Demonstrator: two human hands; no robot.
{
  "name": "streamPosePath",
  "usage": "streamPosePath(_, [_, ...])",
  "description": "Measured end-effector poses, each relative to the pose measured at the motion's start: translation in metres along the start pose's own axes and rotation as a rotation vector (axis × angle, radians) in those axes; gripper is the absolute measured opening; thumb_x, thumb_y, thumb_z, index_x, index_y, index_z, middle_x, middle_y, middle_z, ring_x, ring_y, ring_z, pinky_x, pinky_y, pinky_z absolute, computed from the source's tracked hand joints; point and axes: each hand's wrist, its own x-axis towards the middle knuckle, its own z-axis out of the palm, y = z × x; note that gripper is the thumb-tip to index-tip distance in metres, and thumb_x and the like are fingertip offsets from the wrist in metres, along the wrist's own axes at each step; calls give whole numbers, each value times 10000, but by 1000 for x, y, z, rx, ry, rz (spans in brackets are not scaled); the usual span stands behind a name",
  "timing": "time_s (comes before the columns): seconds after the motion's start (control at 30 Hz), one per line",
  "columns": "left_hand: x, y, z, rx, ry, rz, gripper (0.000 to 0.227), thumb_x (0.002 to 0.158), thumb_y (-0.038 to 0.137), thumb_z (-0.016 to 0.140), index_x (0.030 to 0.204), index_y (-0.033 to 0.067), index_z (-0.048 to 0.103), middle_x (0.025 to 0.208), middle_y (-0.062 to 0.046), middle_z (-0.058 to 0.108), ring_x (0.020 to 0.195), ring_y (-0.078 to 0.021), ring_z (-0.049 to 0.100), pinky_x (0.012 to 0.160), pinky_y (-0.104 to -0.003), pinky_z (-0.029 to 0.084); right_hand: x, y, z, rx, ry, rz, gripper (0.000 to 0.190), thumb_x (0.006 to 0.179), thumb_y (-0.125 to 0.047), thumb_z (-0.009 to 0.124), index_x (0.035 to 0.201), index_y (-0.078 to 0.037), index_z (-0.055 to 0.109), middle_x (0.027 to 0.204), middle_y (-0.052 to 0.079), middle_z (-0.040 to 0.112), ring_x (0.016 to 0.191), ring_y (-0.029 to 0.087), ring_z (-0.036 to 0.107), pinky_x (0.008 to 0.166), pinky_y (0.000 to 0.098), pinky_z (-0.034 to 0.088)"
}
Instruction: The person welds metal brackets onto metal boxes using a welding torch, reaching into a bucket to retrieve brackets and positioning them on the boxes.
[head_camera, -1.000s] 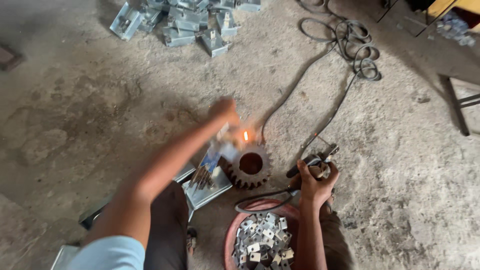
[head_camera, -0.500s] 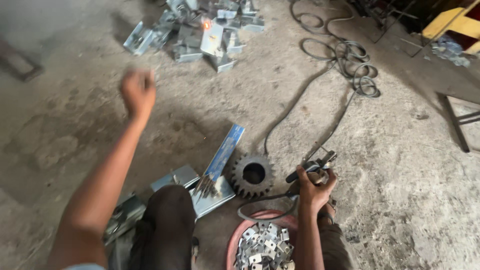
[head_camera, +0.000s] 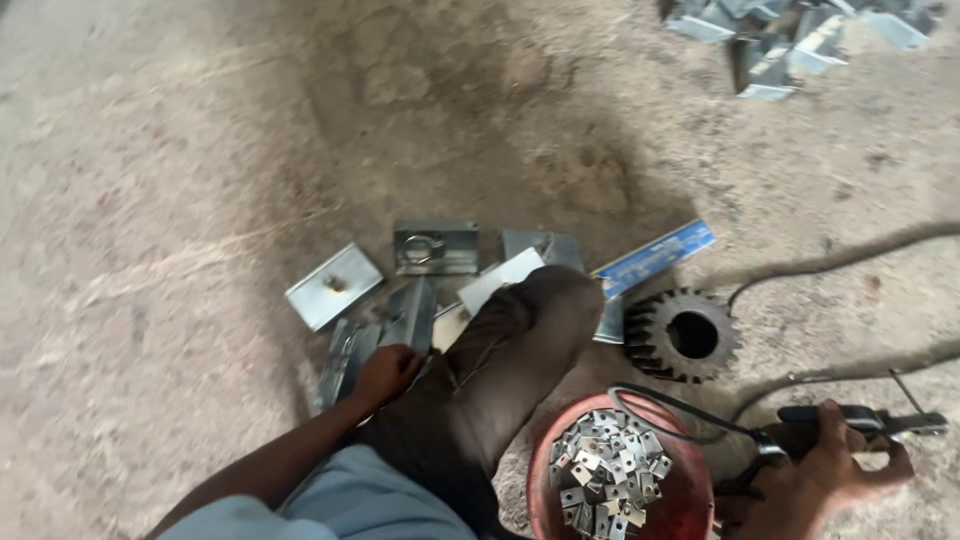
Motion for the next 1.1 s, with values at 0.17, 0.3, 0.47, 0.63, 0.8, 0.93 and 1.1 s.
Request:
streamPosePath(0.17, [2,25,-18,-65,107,-1,208,892,224,710,853,25,666,865,-161,650,736,-354,647,673,-483,498,-8,-12,-8,-174,-149,-50,626,1056,46,741,1470,-71,285,1298,242,645,1006,332,786,801,463,661])
streamPosePath(0.3, [24,13,-35,-150,225,24,102,899,125,657,941,33,645,931,-145,658,766,-330,668,685,-448,529,7,5,-25,-281,-149,-69,685,1104,-4,706,1574,-50,210,1234,282,693,1072,390,803,856,474,648])
streamPosePath(0.47, [39,-64,-51,25,691,116,129,902,33,584,1017,53,639,995,-172,651,903,-400,635,775,-479,517,48,18,-51,-861,-365,-173,719,1078,13,656,1626,41,192,1341,348,595,1137,444,713,867,528,611])
streamPosePath(0.63, [45,-165,-86,664,622,-258,216,987,306,686,938,120,590,985,-110,598,974,-319,591,877,-475,492,52,14,-67,-1188,-602,-291,686,1003,146,628,1601,103,296,1432,356,468,1222,477,640,961,574,581])
streamPosePath(0.8, [46,-207,-90,735,126,-613,727,819,383,778,1325,100,341,1386,-107,366,1307,-305,359,1049,-538,378,25,3,-61,-1344,-584,-444,724,854,199,713,1528,50,496,1568,255,263,1260,483,634,928,490,639])
streamPosePath(0.93, [52,-211,-88,563,-65,-645,1241,684,444,851,1635,83,142,1708,-105,180,1572,-295,173,1186,-589,287,6,-3,-49,-1168,-517,-322,531,945,177,708,1443,27,598,1545,224,249,1192,456,649,926,488,637])
streamPosePath(1.1, [49,-206,-88,490,-76,-661,1369,617,562,898,1618,65,107,1707,-131,127,1584,-289,116,1197,-595,266,-1,-5,-30,-961,-425,-308,551,993,79,691,1465,-3,419,1490,248,288,1194,418,654,850,434,626])
